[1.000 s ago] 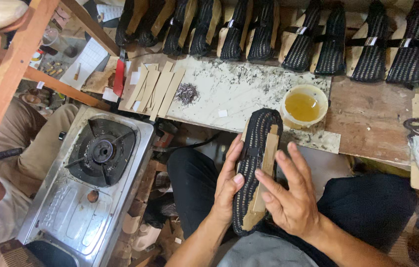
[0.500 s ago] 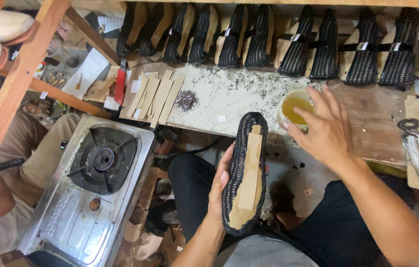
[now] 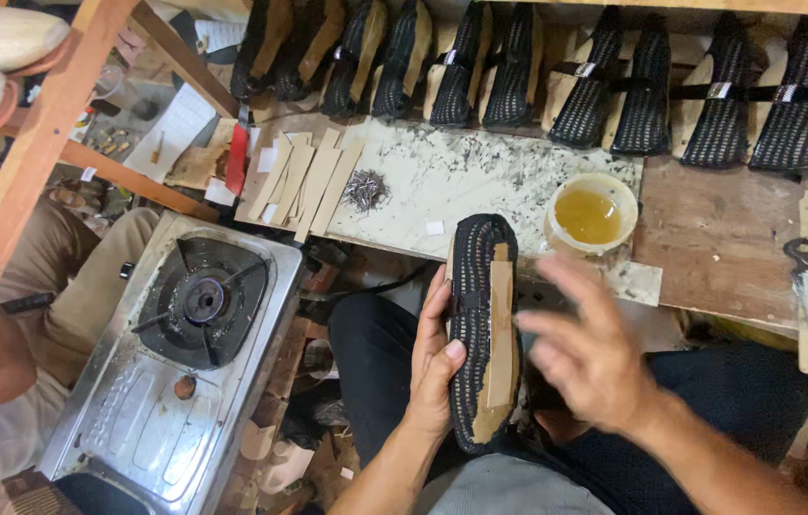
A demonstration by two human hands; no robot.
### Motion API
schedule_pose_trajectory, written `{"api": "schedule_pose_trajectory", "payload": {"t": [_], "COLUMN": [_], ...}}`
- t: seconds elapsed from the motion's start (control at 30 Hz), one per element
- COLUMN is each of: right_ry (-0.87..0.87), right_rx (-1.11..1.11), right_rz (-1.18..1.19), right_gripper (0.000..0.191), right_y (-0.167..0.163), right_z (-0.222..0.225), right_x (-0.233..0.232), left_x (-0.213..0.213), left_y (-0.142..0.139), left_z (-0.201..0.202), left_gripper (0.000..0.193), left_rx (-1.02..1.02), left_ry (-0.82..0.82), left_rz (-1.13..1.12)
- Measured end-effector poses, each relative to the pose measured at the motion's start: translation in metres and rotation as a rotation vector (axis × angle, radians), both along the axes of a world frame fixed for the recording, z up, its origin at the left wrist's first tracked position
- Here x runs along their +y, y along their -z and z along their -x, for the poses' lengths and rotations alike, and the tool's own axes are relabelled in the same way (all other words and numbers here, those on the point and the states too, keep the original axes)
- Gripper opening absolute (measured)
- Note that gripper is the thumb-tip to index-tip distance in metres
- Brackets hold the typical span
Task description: The person sits on the floor at a workbench holding a black woven shoe upper and presses and rubs a flat cardboard stiffener strip against its inner sole area, occasionally dipping fingers into a bowl of yellow liquid. They place the finished upper on an overhead shelf, take another upper, pick a new cardboard strip, and begin pressing it onto that shoe.
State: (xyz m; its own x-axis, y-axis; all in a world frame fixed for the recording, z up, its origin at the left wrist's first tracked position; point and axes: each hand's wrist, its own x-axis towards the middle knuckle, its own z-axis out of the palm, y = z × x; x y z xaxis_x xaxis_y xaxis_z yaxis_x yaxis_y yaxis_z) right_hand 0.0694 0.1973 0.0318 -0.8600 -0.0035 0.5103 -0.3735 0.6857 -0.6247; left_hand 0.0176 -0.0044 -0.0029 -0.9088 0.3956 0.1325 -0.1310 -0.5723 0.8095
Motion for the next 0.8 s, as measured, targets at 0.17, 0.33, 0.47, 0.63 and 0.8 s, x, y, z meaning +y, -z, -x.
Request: {"api": "schedule_pose_trajectory", "payload": {"t": [0.17, 0.33, 0.47, 0.63, 0.8], "right_ry": [-0.020, 0.089, 0.109, 0.055, -0.037], "right_rx": [0.218, 0.235, 0.217, 0.211, 0.188], "right_rz": [-0.248, -0.359, -0.374, -0.280, -0.259], "right_gripper": [0.035, 0.035, 0.036, 0.034, 0.032], "right_y": [-0.009, -0.015, -0.013, -0.011, -0.004], "right_z": [-0.005, 0.001, -0.007, -0.013, -0.018], "right_x": [-0.020, -0.014, -0.024, -0.035, -0.034], "left_x": [0.005, 0.007, 0.007, 0.009, 0.008], "left_y": [-0.003, -0.005, -0.005, -0.001, 0.002], "left_z": [-0.001, -0.003, -0.003, -0.001, -0.002], "left_gripper": [0.071, 0.071, 0.069, 0.069, 0.070], "left_rx": [0.050, 0.093, 0.081, 0.069, 0.054], "left_ry": [0.046, 0.046, 0.048, 0.006, -0.020], "left_rz": [0.033, 0.086, 0.063, 0.067, 0.046]}}
